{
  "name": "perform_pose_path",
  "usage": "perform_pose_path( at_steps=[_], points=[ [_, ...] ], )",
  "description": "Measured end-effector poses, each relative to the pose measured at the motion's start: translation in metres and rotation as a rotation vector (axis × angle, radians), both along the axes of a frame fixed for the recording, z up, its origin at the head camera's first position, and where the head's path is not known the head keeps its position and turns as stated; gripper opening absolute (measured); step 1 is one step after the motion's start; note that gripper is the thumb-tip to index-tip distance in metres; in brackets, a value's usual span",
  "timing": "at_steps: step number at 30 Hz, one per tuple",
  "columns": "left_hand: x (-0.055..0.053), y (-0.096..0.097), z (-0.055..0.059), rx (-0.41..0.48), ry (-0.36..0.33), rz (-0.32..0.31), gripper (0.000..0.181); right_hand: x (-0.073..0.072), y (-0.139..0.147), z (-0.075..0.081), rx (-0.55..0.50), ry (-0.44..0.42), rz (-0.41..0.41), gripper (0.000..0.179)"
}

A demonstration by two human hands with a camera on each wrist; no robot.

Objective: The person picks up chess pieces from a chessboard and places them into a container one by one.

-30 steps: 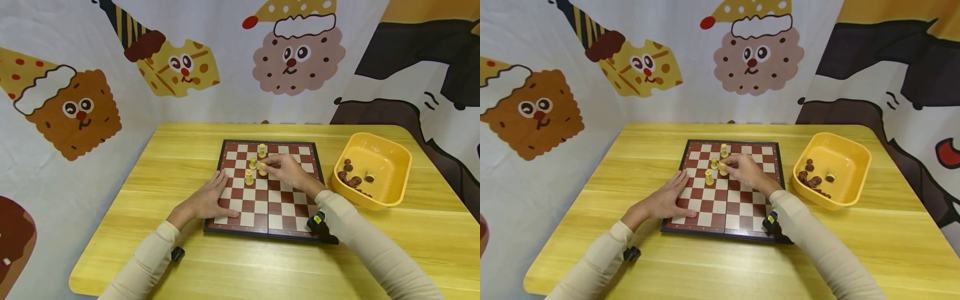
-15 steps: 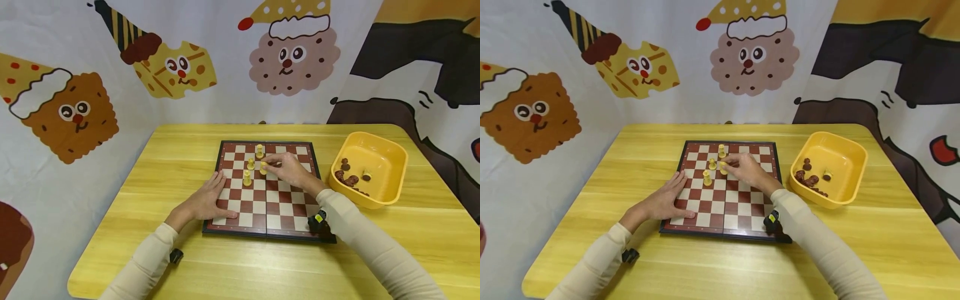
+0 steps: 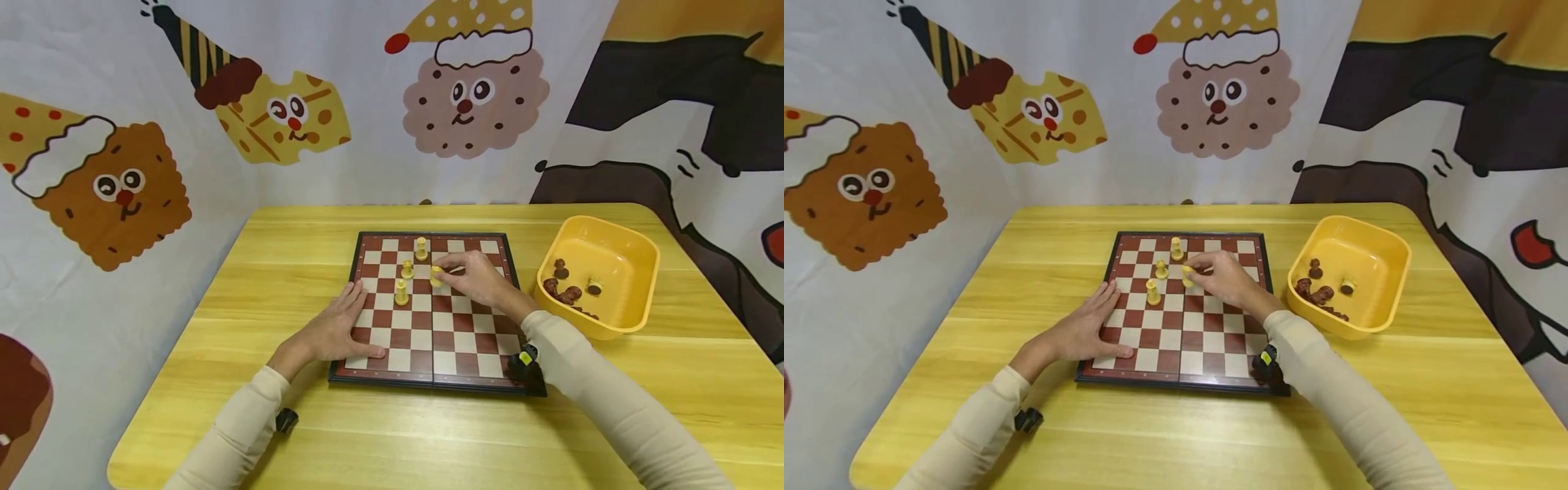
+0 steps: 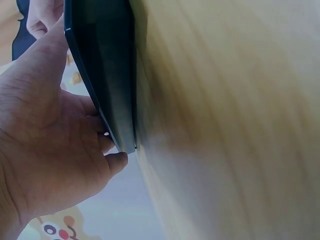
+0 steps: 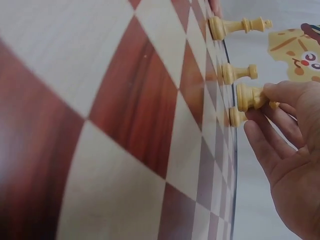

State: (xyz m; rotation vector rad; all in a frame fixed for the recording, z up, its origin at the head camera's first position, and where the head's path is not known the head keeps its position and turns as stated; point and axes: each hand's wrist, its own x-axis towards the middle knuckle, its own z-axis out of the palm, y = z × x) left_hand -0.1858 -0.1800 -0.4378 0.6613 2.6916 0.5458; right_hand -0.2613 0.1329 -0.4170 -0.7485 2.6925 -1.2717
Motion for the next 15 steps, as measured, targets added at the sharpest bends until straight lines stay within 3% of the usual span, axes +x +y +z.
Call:
perform_pose_path(
  at_steps=[15],
  points=[
    [0.002, 0.001, 0.005, 0.001, 0.003, -0.003, 0.127, 0.000, 0.012, -0.002, -0.004, -0.008, -0.053, 0.027]
  ],
)
